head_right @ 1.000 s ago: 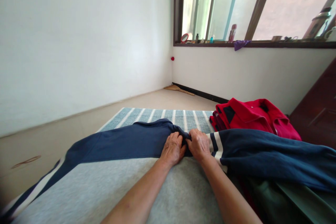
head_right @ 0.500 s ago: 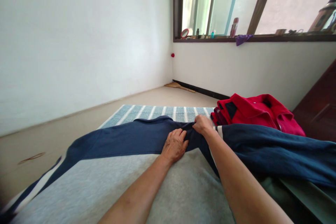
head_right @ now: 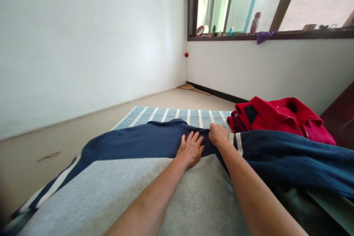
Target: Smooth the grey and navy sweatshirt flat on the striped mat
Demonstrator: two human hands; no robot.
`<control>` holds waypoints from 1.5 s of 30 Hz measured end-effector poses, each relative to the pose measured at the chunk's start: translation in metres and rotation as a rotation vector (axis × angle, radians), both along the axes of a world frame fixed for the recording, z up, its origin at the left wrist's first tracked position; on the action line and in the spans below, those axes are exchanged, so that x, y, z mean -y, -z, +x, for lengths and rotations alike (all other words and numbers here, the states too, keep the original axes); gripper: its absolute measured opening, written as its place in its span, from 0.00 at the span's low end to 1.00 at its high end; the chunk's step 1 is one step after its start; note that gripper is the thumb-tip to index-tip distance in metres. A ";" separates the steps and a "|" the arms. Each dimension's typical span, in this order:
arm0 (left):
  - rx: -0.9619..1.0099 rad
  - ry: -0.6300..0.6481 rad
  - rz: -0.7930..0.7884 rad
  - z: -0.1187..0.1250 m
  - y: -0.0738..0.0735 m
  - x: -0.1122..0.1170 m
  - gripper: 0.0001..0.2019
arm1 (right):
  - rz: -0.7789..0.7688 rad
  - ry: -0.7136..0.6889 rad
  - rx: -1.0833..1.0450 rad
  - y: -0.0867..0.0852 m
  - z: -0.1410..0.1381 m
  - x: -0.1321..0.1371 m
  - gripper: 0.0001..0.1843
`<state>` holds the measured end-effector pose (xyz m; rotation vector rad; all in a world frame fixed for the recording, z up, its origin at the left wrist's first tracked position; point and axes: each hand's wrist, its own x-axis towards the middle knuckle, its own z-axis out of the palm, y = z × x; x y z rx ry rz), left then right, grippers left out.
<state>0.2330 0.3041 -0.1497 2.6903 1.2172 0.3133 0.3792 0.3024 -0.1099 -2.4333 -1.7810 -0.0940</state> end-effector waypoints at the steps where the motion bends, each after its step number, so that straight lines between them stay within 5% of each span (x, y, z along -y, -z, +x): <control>1: -0.011 0.000 -0.018 0.000 -0.001 0.000 0.23 | 0.030 -0.018 0.011 0.001 -0.006 0.003 0.13; 6: -0.029 0.004 -0.072 -0.001 -0.006 0.001 0.25 | 0.106 -0.180 -0.025 0.016 -0.031 0.016 0.14; 11: 0.054 -0.010 -0.021 -0.004 -0.005 0.004 0.25 | 0.137 -0.227 -0.092 0.038 -0.026 0.023 0.17; 18: 0.092 -0.041 -0.084 -0.003 -0.002 0.000 0.23 | 0.213 -0.276 -0.130 0.033 -0.030 0.029 0.17; 22: 0.145 -0.036 -0.124 -0.004 0.000 -0.002 0.20 | 0.250 -0.273 -0.146 0.035 -0.038 0.046 0.18; 30: 0.294 -0.100 -0.136 -0.003 0.005 -0.010 0.19 | 0.281 -0.152 -0.162 0.066 -0.032 0.063 0.22; 40: 0.499 -0.203 -0.217 -0.010 -0.003 -0.039 0.20 | 0.314 -0.143 -0.199 0.065 -0.037 0.060 0.22; 45: 0.445 -0.197 -0.217 -0.012 -0.011 -0.044 0.16 | 0.329 -0.150 -0.216 0.068 -0.035 0.060 0.20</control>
